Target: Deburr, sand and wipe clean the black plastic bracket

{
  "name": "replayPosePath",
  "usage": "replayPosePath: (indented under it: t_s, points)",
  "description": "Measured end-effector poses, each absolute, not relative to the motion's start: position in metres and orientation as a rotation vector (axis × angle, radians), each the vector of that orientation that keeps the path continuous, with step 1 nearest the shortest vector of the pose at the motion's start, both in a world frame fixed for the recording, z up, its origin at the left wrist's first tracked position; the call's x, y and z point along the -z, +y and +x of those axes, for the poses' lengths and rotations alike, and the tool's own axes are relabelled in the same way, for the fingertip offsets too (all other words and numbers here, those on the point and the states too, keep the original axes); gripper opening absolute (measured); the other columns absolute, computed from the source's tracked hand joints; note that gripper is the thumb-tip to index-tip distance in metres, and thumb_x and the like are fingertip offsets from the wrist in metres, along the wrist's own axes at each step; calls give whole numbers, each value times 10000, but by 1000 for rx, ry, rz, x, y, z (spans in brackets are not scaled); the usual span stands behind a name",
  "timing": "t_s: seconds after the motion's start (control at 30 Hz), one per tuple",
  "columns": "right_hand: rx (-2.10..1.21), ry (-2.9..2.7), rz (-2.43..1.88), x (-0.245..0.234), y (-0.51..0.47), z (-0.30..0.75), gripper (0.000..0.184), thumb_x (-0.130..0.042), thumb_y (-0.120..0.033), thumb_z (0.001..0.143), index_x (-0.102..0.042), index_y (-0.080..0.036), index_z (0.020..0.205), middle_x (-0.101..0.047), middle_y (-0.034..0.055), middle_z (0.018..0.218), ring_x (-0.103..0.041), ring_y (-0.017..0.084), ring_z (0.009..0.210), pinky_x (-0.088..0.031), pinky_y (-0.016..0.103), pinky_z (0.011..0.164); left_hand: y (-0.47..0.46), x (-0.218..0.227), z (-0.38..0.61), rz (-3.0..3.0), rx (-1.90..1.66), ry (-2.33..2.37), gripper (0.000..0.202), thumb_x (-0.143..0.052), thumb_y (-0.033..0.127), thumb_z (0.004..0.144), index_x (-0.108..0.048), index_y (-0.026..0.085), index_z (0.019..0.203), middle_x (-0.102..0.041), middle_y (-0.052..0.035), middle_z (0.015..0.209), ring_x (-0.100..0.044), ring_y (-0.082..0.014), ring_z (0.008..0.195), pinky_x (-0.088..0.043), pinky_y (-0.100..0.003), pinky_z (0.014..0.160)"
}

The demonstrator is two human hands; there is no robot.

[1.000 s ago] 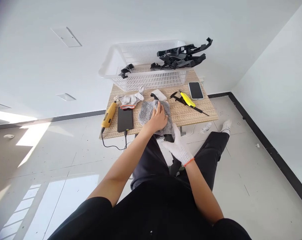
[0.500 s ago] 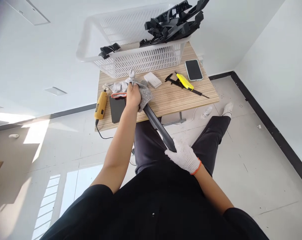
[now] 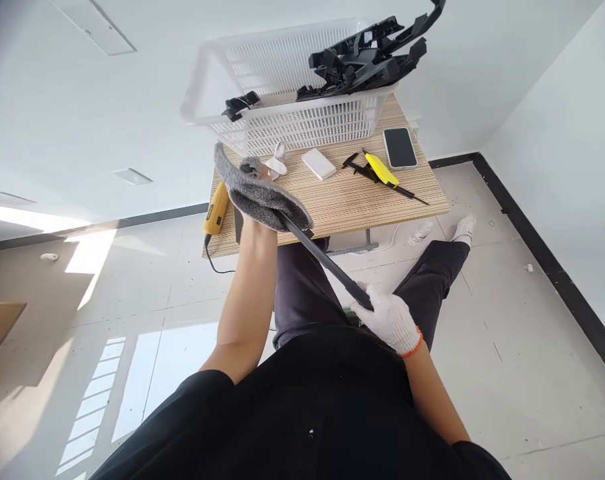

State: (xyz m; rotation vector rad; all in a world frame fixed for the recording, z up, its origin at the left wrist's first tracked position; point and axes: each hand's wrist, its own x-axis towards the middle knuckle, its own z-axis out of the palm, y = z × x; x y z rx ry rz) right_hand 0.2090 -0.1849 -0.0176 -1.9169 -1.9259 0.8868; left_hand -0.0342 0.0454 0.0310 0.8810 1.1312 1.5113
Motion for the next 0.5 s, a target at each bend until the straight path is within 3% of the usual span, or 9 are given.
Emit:
replayPosePath:
  t_s: [0.13,0.27,0.4,0.5]
  points:
    - [-1388,-1691,-1816,1,-176,218,362,-682,-444,826,-635,-238,1120,-730,11,805,-702,203,694,-530,299,627,31,-28,-30,1064,-1614,1118,515,-445,816,745,-480,303,768,-573,-89,666,-632,-343,1008,-538,-479,775]
    - [-1947,-1412,-1621,-8,-174,216,338,-686,-384,801,-591,-195,1064,-596,-59,534,-518,128,422,-447,261,474,26,-29,-30,1076,-1824,1096,554,-327,844,784,-512,323,814,-528,-66,633,-626,-308,1002,-519,-438,798]
    - [-1980,-1377,-1580,-4,-175,209,336,-690,-374,796,-587,-172,1044,-578,-62,511,-494,110,416,-450,254,493,31,-41,-41,776,-1830,1175,432,-343,687,900,-456,292,767,-412,-29,589,-607,-240,824,-521,-387,753]
    - [-1902,-1381,-1610,-2,-174,203,392,-689,-399,801,-607,-180,1116,-605,-45,571,-528,126,455,-460,258,471,31,-48,-52,698,-1784,1236,364,-390,601,942,-485,265,840,-536,-36,748,-620,-205,899,-539,-364,827]
